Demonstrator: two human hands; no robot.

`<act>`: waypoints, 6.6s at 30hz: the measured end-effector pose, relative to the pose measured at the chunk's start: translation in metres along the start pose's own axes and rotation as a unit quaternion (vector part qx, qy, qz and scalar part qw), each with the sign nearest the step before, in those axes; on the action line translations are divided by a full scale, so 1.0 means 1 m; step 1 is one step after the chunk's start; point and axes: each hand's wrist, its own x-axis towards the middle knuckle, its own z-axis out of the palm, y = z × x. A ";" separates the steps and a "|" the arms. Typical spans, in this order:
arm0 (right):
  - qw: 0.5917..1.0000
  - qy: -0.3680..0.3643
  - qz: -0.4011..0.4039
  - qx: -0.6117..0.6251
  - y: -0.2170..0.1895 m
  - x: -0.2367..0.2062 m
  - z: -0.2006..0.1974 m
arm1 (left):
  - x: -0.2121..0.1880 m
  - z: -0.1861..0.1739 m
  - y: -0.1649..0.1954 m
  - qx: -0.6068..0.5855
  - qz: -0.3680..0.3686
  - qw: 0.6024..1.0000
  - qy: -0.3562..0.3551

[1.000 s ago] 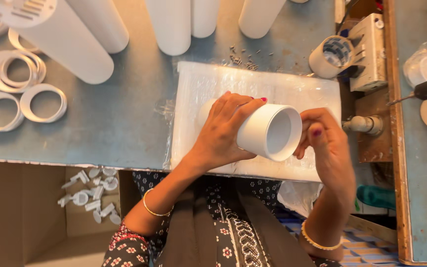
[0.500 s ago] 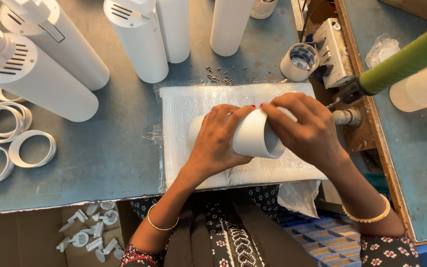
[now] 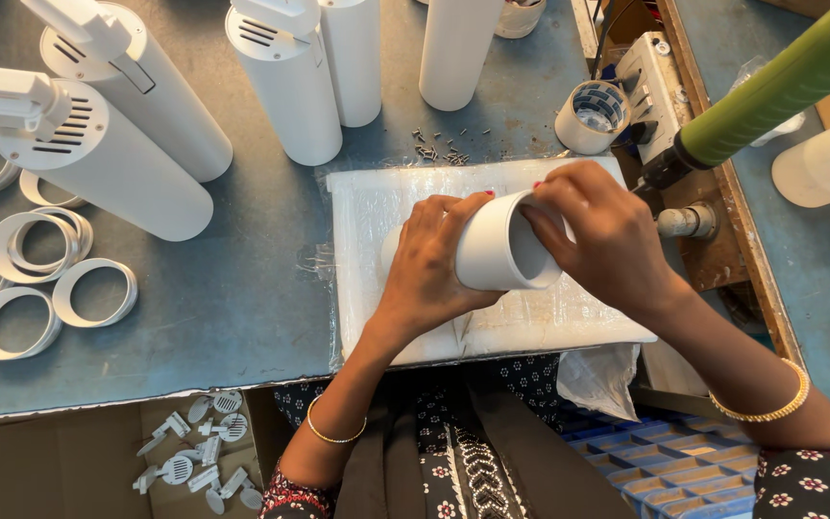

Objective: The person assembles white cylindrical devices by inserting a metal base into a plastic cylinder, attaching a vented top cap, and securing it with a screwdriver. They repeat this process for multiple units, placing finished assemblies into a cardboard box.

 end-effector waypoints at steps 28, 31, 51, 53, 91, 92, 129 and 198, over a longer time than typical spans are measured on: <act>0.992 -0.013 0.118 0.050 0.006 -0.017 0.002 | 0.009 -0.002 -0.010 -0.007 -0.012 1.000 -0.022; 0.973 -0.078 0.198 0.093 0.009 -0.014 -0.001 | 0.007 0.004 -0.007 0.001 0.004 1.000 -0.015; 0.980 0.083 -0.162 -0.085 0.007 -0.024 0.004 | 0.003 0.016 -0.002 0.046 0.031 0.998 -0.006; 0.995 0.077 -0.060 -0.010 0.008 -0.023 0.003 | 0.004 0.011 -0.009 0.015 0.027 1.000 0.000; 0.988 0.080 -0.117 -0.066 0.011 -0.021 0.006 | 0.010 0.004 -0.011 -0.007 0.028 0.999 -0.032; 0.995 0.066 -0.058 -0.037 0.011 -0.020 0.006 | 0.010 0.004 -0.011 -0.013 0.019 0.999 -0.027; 0.980 0.041 -0.183 -0.069 0.026 -0.022 -0.002 | 0.008 0.008 -0.011 0.013 0.019 0.998 -0.058; 0.915 -0.319 0.177 0.173 -0.063 -0.011 -0.020 | -0.034 -0.027 -0.012 -0.098 0.043 0.990 -0.093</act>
